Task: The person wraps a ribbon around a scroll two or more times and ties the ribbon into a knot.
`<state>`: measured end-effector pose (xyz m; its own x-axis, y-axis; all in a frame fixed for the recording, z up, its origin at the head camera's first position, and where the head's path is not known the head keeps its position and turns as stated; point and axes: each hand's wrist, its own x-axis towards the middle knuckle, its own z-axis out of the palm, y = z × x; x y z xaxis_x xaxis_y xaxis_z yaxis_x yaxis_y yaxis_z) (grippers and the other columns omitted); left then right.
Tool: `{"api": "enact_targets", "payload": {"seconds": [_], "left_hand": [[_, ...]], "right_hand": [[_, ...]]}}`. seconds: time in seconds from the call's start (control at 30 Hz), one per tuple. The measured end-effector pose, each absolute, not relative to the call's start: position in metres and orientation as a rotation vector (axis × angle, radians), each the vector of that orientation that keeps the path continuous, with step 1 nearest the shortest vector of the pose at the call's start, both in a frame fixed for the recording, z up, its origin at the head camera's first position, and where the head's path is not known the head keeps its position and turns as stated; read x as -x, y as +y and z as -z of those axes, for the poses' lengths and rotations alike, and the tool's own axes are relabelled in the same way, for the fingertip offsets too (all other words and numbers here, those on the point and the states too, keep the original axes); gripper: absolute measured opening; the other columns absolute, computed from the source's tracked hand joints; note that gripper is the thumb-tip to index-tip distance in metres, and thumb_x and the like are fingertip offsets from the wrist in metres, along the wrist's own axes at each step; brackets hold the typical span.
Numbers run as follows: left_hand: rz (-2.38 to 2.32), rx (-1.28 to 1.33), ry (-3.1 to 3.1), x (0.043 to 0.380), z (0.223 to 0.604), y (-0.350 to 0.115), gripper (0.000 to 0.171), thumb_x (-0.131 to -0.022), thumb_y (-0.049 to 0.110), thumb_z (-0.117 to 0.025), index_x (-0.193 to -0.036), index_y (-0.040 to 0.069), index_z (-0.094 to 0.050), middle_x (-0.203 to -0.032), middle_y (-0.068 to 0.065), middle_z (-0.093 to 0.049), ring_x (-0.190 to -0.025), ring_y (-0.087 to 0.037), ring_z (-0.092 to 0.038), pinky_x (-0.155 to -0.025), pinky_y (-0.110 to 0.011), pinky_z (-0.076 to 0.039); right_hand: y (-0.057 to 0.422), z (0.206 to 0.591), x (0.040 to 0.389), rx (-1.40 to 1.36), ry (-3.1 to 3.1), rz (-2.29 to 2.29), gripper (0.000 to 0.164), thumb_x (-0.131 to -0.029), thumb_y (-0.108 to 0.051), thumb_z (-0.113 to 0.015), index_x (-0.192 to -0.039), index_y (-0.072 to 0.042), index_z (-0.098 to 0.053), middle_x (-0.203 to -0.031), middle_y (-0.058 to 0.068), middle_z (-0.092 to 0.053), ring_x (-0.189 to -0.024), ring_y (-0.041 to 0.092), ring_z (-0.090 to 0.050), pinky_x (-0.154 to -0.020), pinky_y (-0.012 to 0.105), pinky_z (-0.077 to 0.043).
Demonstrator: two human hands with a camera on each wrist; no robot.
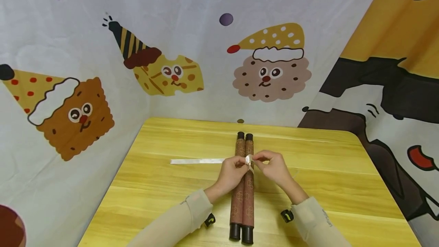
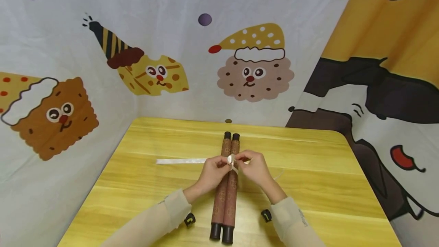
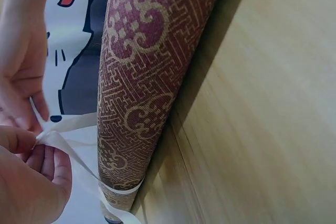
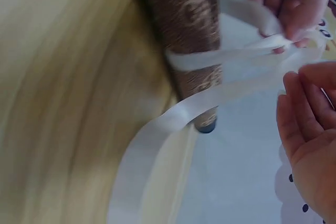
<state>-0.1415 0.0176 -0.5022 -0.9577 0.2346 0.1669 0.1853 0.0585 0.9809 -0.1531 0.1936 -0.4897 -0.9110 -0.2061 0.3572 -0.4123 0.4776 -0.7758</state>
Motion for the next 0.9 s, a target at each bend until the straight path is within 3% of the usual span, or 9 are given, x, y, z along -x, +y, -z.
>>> {"api": "enact_targets", "payload": {"seconds": [0.17, 0.37, 0.63, 0.8, 0.9], "left_hand": [[-2.085, -0.439, 2.214, 0.15, 0.52, 0.017, 0.006, -0.086, 0.001, -0.063, -0.086, 0.004, -0.068, -0.083, -0.01, -0.07, -0.075, -0.021, -0.064, -0.061, -0.028, -0.056], [-2.107, -0.491, 2.135, 0.15, 0.519, 0.015, 0.004, -0.087, -0.001, -0.061, -0.088, -0.003, -0.064, -0.086, -0.021, -0.07, -0.079, -0.024, -0.065, -0.065, -0.03, -0.056], [-2.115, -0.5, 2.077, 0.139, 0.493, 0.01, 0.008, -0.085, -0.009, -0.058, -0.09, -0.014, -0.059, -0.085, -0.031, -0.066, -0.079, -0.037, -0.063, -0.072, -0.053, -0.054], [-2.097, -0.487, 2.108, 0.136, 0.487, 0.009, 0.009, -0.085, -0.01, -0.057, -0.09, -0.016, -0.06, -0.084, -0.032, -0.066, -0.077, -0.043, -0.061, -0.066, -0.051, -0.054], [-2.096, -0.472, 2.106, 0.136, 0.488, 0.008, 0.009, -0.085, -0.01, -0.056, -0.091, -0.016, -0.06, -0.083, -0.032, -0.065, -0.076, -0.047, -0.06, -0.059, -0.036, -0.055]], "right_hand": [[0.198, 0.503, 0.155, -0.719, -2.538, -1.261, 0.026, -0.078, 0.003, -0.07, -0.097, -0.015, -0.073, -0.092, -0.002, -0.069, -0.083, 0.015, -0.061, -0.069, 0.043, -0.056], [0.2, 0.513, 0.16, -0.829, -2.522, -1.16, 0.031, -0.074, 0.004, -0.074, -0.101, -0.012, -0.073, -0.09, 0.003, -0.064, -0.081, 0.022, -0.056, -0.062, 0.039, -0.053], [0.201, 0.519, 0.162, -0.839, -2.548, -0.988, 0.02, -0.075, -0.003, -0.075, -0.089, -0.017, -0.075, -0.084, -0.005, -0.057, -0.076, 0.015, -0.048, -0.058, 0.031, -0.045], [0.205, 0.519, 0.158, -0.802, -2.584, -0.93, 0.014, -0.075, -0.004, -0.066, -0.073, -0.018, -0.064, -0.086, -0.006, -0.058, -0.08, 0.013, -0.045, -0.06, 0.032, -0.042], [0.208, 0.518, 0.157, -0.803, -2.61, -0.914, 0.018, -0.073, -0.006, -0.063, -0.066, -0.021, -0.057, -0.086, -0.003, -0.06, -0.078, 0.012, -0.042, -0.059, 0.031, -0.041]]}}
